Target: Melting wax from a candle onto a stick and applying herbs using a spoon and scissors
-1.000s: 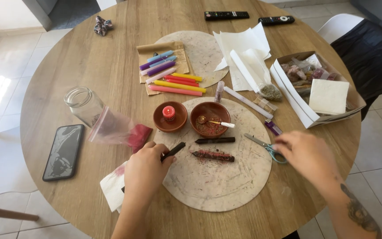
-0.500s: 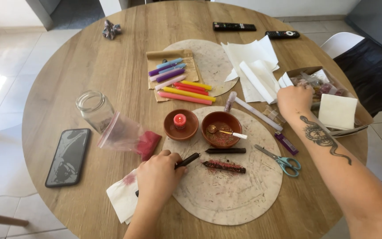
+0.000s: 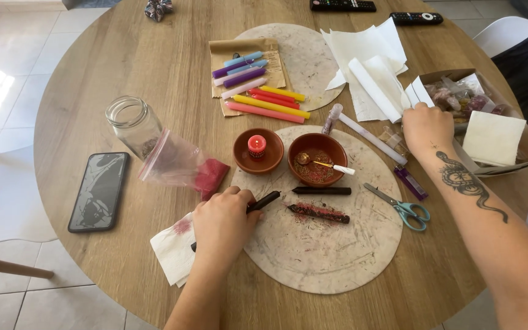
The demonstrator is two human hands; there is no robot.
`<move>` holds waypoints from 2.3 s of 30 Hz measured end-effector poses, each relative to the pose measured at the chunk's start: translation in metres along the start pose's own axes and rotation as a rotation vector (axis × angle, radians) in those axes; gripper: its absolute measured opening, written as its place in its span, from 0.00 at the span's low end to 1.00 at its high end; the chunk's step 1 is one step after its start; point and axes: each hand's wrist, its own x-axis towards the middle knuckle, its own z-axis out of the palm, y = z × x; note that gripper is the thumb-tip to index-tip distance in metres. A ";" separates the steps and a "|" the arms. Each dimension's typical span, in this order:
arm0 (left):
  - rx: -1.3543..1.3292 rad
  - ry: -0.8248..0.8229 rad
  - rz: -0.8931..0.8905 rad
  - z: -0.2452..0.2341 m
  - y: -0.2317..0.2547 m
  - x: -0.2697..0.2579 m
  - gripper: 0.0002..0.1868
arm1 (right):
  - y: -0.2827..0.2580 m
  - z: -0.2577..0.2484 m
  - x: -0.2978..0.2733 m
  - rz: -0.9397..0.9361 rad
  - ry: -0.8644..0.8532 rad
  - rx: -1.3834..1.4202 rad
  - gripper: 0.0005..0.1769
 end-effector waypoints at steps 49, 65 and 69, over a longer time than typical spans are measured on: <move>-0.140 0.641 0.414 -0.009 0.055 0.013 0.14 | -0.041 -0.135 -0.085 -0.144 0.383 1.066 0.06; 0.136 0.781 0.763 0.015 0.073 0.088 0.04 | -0.092 -0.151 -0.069 -0.116 -0.126 1.402 0.05; 0.156 0.776 0.815 0.015 0.067 0.095 0.03 | -0.090 -0.152 -0.070 -0.253 0.030 1.340 0.06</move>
